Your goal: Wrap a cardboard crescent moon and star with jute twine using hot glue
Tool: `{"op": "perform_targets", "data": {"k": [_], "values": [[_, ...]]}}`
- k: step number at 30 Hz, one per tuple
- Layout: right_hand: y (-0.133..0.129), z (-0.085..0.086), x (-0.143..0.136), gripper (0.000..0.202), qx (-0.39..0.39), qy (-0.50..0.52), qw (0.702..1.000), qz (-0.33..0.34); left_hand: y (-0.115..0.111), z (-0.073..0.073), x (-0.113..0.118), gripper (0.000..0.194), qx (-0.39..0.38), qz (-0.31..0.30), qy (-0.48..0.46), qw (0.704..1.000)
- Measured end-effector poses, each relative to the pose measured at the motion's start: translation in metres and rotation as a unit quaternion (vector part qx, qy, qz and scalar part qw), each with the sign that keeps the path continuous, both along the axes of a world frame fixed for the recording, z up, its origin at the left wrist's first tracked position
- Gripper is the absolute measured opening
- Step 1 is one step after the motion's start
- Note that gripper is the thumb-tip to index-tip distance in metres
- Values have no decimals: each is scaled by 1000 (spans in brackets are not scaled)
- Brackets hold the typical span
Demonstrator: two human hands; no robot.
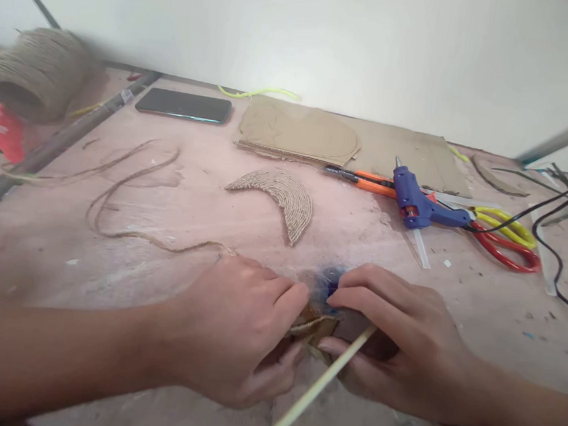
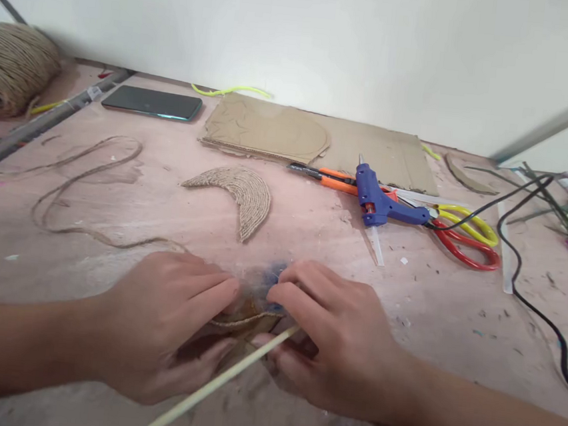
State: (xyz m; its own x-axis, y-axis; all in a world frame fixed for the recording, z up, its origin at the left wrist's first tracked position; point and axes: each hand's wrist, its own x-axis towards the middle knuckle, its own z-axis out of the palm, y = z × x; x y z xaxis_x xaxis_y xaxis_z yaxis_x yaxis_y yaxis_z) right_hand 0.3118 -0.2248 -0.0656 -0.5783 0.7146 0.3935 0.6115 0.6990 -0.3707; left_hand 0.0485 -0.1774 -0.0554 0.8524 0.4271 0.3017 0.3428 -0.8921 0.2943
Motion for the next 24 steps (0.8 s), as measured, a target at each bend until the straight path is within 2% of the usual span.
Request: {"op": "perform_targets", "data": {"k": [5, 10, 24], "values": [[0, 0, 2, 13, 23, 2, 999, 31, 12, 0, -1, 22, -16, -73, -57, 996], [0, 0, 1, 14, 11, 7, 998, 61, 23, 3, 1, 29, -85, -123, -89, 985], [-1, 1, 4, 13, 6, -4, 999, 53, 36, -1, -4, 16, -150, -85, -55, 984]]}}
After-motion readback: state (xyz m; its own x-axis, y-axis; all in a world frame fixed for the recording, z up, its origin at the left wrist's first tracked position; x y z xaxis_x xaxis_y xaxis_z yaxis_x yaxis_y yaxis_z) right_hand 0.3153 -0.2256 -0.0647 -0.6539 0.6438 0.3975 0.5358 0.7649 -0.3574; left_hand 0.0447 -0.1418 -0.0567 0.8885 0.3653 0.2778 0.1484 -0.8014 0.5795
